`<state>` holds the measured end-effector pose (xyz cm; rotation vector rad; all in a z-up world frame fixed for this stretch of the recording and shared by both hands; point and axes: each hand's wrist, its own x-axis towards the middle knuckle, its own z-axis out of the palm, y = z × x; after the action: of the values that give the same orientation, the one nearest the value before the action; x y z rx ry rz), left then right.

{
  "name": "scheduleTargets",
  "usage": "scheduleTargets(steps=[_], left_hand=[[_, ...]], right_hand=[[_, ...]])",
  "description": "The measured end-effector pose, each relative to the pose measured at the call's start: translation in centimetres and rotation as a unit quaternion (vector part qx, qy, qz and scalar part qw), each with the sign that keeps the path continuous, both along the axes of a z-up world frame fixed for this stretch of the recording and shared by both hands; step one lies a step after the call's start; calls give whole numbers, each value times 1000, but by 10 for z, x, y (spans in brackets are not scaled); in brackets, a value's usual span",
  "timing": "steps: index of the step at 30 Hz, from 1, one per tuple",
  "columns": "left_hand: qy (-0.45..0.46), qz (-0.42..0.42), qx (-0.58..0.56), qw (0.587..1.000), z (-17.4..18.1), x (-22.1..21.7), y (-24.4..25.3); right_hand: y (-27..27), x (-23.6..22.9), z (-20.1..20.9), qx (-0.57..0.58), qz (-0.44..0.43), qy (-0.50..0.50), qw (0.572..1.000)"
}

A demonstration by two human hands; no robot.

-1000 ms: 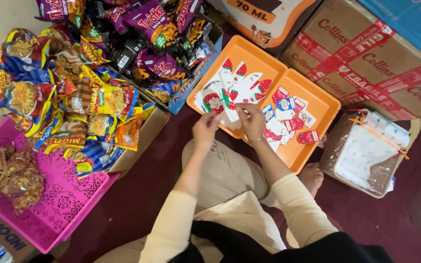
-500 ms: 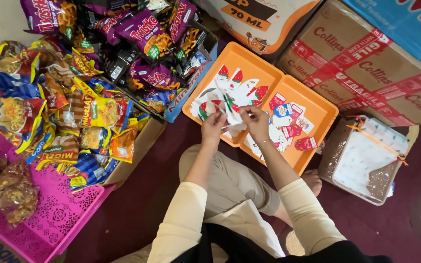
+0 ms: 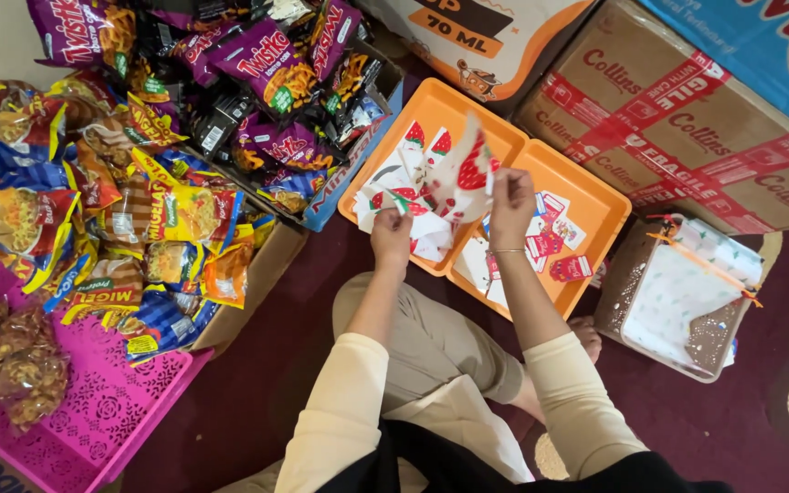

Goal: The person sits on the floor and repeatedly packs small snack items into strawberry-themed pouches. They open each pouch, insert a snack from a nearby pink tray, fold the top, and place the finished pouch into an orange tray.

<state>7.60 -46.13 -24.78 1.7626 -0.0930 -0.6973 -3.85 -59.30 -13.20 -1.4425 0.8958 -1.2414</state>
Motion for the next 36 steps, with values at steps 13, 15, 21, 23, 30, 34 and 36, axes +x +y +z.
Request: scheduleTargets(steps=[13,15,21,23,30,34,36], left_hand=[[9,-66,-68,996,177,-6,13],[62,6,-190,980,198,1,29],[46,68,-193,978,208,8,68],[2,72,-163,984,210,10,83],[-88,14,-87,992,175,13,144],[-49,-58,-63,995,235,5,190],[-19,-28,-94,995,219,-2,212]], right_hand=[[71,6,33,-476,111,164,857],[76,7,43,-249,109,128,954],[67,-5,-39,183,358,110,909],[105,10,27,209,388,65,895],[157,35,44,174,363,20,915],[185,55,89,110,316,36,942],[199,59,106,40,309,73,947]])
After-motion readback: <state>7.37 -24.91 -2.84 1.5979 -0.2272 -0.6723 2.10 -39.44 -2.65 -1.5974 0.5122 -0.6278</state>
